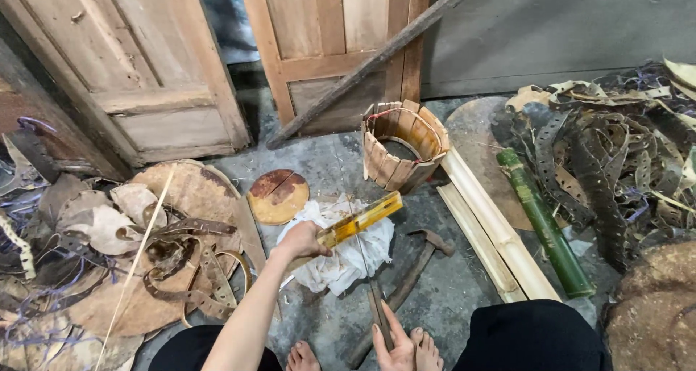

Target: Shaving a piece of wood with a knife to thin it down while sitting on the floor.

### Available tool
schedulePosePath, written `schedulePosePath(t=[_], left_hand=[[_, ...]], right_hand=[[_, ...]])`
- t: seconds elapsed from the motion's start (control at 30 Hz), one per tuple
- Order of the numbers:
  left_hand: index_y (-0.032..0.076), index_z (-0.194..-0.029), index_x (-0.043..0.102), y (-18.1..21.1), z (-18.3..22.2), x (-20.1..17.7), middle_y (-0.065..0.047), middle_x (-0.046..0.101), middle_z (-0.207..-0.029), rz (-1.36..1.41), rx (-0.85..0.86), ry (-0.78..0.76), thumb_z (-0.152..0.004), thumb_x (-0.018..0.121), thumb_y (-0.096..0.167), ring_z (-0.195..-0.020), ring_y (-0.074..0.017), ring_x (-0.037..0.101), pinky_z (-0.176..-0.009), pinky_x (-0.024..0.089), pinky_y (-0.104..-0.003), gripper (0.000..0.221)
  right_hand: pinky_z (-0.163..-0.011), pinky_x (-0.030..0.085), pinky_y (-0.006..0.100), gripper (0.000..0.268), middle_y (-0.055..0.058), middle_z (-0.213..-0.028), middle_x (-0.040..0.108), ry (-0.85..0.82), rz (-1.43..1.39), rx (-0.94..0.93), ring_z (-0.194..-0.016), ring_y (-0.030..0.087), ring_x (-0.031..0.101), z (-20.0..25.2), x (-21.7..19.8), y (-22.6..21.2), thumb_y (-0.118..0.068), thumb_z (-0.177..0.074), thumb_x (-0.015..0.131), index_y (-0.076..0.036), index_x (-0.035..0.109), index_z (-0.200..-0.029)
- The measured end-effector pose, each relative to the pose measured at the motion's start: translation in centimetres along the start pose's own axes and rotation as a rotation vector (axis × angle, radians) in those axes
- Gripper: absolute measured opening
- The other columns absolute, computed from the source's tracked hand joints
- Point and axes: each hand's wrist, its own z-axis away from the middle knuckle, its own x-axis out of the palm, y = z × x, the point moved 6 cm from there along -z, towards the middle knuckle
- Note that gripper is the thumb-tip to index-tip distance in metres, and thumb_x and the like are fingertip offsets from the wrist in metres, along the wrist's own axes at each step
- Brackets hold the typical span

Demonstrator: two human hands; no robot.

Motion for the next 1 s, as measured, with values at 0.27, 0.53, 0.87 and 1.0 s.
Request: schedulePosePath(t=[0.27, 0.53, 0.87, 1.0], left_hand=[[0.014, -0.111, 0.076, -4.0, -1.5, 3.3, -0.006, 0.077, -0.099, 0.222, -0.090, 0.015, -0.081, 0.081, 0.041, -0.084, -0.0199, 0.071, -0.075, 0.055, -0.033, 0.040], [0.004, -0.103, 0.080, -0.8, 5.9, 2.1, -0.007, 0.075, -0.085, 0.998, -0.147, -0.003, -0.099, 0.069, 0.033, -0.059, -0.0146, 0.064, -0.052, 0.054, -0.025, 0.031], [0.005, -0.122, 0.061, 0.8, 2.2, 6.6, -0.012, 0.070, -0.104, 2.012, -0.062, 0.331, -0.091, 0.075, 0.016, -0.080, -0.0218, 0.069, -0.072, 0.062, -0.032, 0.036], [0.009, -0.109, 0.065, -1.6, -5.4, 12.9, -0.013, 0.075, -0.100, 2.266, -0.171, 0.381, -0.093, 0.074, 0.010, -0.095, -0.0254, 0.075, -0.080, 0.064, -0.034, 0.018]], right_hand=[[-0.058, 0.040, 0.017, 0.061, -0.003, -0.059, 0.034, 0.337, 0.015, -0.104, -0.050, 0.006, 0.042, 0.2, -0.7, -1.0, -0.068, -0.093, 0.039, -0.071, 0.022, -0.151], [-0.092, 0.047, 0.012, 0.058, -0.015, -0.065, 0.079, -0.211, -0.655, 0.117, -0.072, 0.001, 0.073, 1.6, -9.5, -1.7, -0.056, -0.091, 0.059, -0.056, 0.051, -0.149], [-0.065, 0.052, 0.022, 0.062, -0.007, -0.062, 0.076, -0.200, -0.751, 0.125, -0.055, 0.008, 0.064, 3.1, -10.5, -1.4, -0.051, -0.094, 0.059, -0.049, 0.047, -0.156], [-0.062, 0.054, 0.031, 0.064, 0.008, -0.065, 0.075, -0.147, -1.059, 0.113, -0.054, 0.018, 0.063, 2.0, -7.9, -0.9, -0.035, -0.096, 0.064, -0.035, 0.049, -0.158]])
